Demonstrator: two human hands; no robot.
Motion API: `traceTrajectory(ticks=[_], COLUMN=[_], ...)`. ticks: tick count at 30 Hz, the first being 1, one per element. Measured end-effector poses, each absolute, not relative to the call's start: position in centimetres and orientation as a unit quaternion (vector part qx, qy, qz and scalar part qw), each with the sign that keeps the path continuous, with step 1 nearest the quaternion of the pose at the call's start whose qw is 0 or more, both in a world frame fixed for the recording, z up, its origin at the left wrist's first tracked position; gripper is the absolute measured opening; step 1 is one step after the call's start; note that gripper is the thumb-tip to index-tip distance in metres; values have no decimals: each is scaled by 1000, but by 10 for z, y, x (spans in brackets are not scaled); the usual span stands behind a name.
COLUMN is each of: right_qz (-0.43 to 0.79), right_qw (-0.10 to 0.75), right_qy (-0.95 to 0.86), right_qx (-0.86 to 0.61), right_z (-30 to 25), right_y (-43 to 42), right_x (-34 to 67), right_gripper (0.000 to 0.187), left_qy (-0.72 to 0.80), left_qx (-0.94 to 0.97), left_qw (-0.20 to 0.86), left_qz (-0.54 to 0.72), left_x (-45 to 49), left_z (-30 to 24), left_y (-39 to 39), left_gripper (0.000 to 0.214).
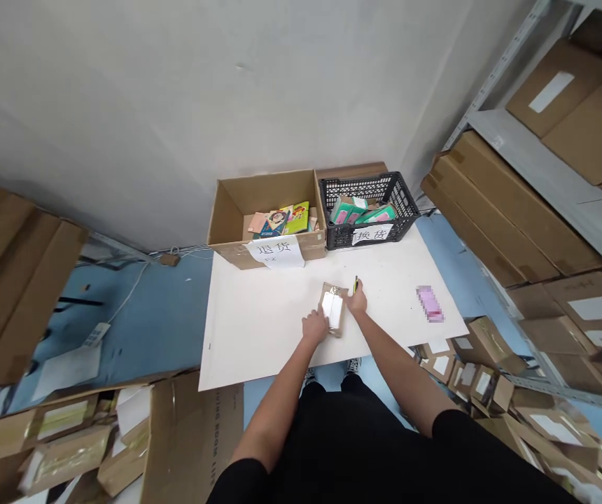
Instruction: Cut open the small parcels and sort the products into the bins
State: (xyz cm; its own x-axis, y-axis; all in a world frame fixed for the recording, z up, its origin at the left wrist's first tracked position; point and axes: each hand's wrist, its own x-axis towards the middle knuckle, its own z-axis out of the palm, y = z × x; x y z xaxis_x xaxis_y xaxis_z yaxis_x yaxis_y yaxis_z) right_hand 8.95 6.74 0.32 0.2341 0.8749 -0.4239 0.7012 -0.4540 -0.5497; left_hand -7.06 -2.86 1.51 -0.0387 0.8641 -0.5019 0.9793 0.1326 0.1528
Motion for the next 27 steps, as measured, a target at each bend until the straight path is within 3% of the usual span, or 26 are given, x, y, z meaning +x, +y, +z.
traceTrajectory(ticks=[5, 8, 11, 15, 21, 23, 27], right_qz=[327, 320, 340, 387, 365, 377, 448], right_qw=[145, 168, 115, 29, 45, 59, 103], right_qy=[-555, -556, -556, -537, -566, -573, -539], right_qx=[-751, -748, -750, -749, -738, -725, -706], right_z=[25, 30, 23, 9, 15, 20, 24], right_y=[119, 94, 47, 17, 77, 89, 72], right_x=[83, 106, 133, 144, 129, 135, 166], right_gripper=[97, 94, 95, 96, 109, 101, 65], left_qy=[673, 562, 474, 544, 677, 683, 703], left_qx=[701, 797, 836, 786, 695, 690, 671], left_qw=[210, 193, 231, 240, 195, 189, 179], left_qz=[-107, -110, -154, -168, -146, -144, -151], left_x=[-70, -76, -75, -61, -32, -28, -19], left_z=[18, 20, 15, -1, -17, -16, -14], left_y=[-27, 8, 37, 31, -18, -24, -25], left_gripper=[68, 83, 95, 94, 78, 70, 64])
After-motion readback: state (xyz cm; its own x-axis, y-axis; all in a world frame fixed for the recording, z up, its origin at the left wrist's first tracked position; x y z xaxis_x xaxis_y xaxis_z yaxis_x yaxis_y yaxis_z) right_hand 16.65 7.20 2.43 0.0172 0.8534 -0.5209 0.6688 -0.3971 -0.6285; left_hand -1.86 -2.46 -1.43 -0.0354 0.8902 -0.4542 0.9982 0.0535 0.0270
